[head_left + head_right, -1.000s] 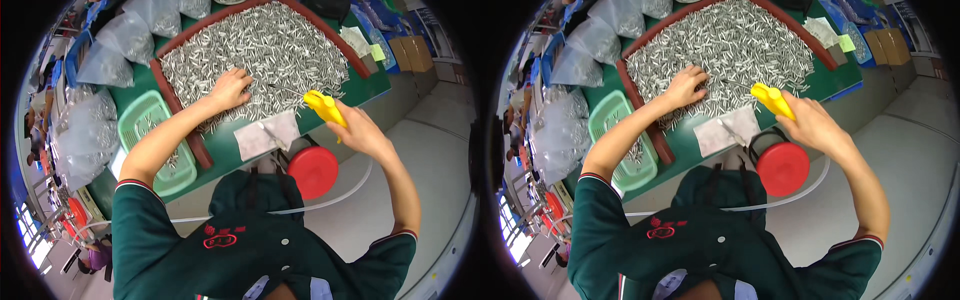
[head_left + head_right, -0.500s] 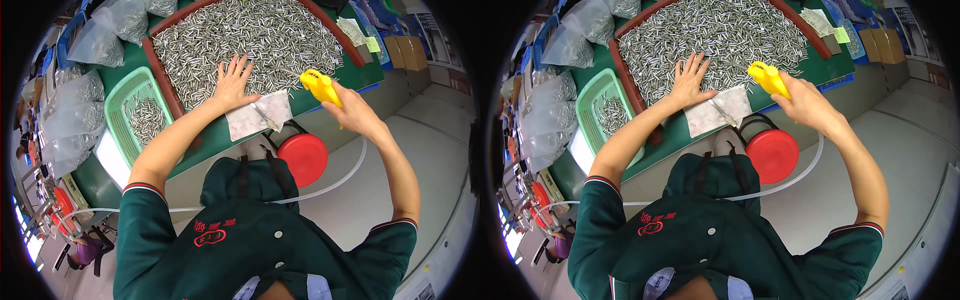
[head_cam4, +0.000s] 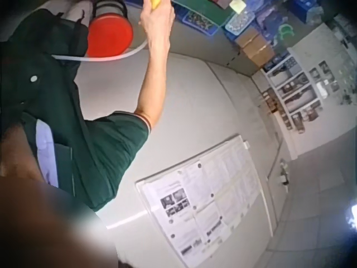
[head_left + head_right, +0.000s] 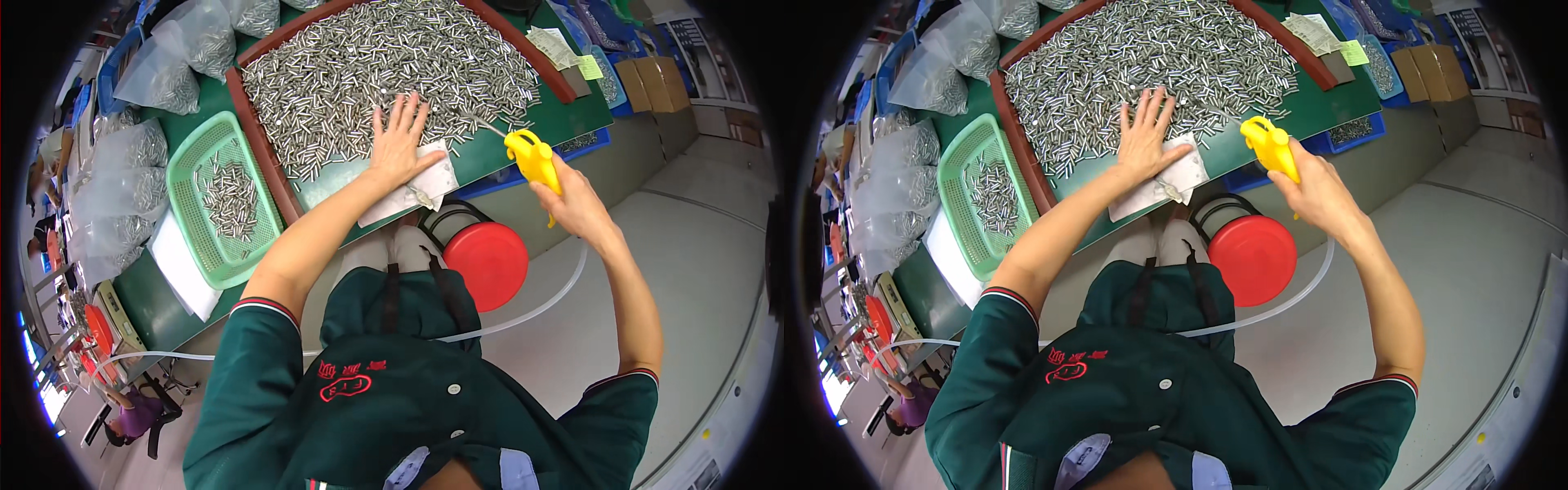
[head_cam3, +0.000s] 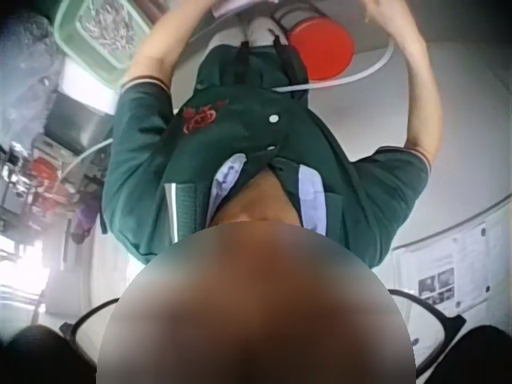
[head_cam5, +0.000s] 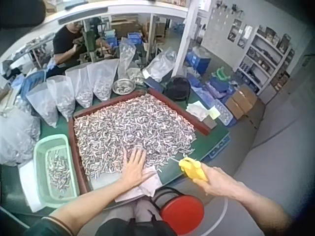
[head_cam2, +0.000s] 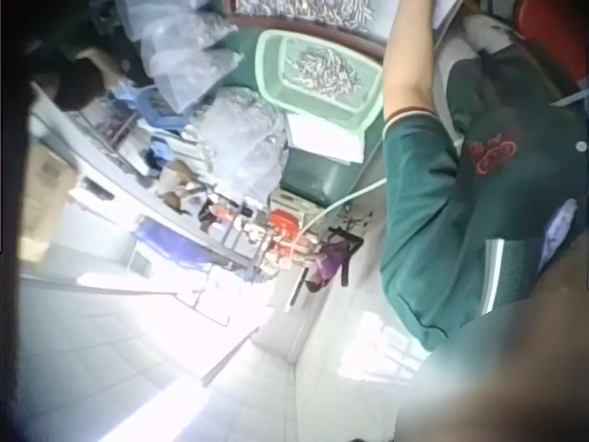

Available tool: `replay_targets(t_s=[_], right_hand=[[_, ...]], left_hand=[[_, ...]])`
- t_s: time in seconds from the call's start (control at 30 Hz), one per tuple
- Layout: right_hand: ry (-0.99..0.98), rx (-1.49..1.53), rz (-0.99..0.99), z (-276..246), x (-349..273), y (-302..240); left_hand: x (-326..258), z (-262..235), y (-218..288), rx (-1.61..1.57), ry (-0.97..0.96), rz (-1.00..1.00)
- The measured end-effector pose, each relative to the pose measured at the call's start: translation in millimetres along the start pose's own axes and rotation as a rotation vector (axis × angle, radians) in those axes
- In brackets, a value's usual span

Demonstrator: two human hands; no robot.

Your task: Inspecting and sorting small metal pins at a factory workbench using a compressed air duster.

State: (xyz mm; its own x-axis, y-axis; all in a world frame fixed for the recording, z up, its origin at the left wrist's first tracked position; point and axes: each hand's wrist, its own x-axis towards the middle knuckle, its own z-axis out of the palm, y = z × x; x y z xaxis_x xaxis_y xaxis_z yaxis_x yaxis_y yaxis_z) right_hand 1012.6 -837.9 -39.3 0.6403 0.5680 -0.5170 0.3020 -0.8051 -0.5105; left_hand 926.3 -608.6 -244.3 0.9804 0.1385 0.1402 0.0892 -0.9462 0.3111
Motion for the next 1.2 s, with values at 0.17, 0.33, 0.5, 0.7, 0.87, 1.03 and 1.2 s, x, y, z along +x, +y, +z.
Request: replay_targets(t_s=[0.17, 0.33, 0.5, 0.7, 0.87, 1.03, 1.2], right_hand=[[0.003, -0.114, -0.136, 15, -7, 12], [-0.020, -0.051, -0.060, 23, -24, 22], [0.032, -0.015, 0.031, 23, -27, 24], [0.057, 0.024, 0.040, 19, -37, 13], [0.122, 0.024, -0.017, 23, -39, 23], [0.060, 0.025, -0.025, 29, -48, 28], [0.087, 0.036, 0.015, 28, -54, 37]], left_hand=[[1, 19, 6, 0.031, 0.041, -0.123], [-1, 24, 10, -0.006, 0.120, -0.114], [0, 24, 8, -0.020, 0.142, -0.103], [0, 24, 6, 0.001, 0.165, -0.093], [0, 24, 7, 0.015, 0.160, -0.094], [-1, 23, 7, -0.002, 0.150, -0.109], [-1, 22, 8, 0.004, 0.138, -0.108]])
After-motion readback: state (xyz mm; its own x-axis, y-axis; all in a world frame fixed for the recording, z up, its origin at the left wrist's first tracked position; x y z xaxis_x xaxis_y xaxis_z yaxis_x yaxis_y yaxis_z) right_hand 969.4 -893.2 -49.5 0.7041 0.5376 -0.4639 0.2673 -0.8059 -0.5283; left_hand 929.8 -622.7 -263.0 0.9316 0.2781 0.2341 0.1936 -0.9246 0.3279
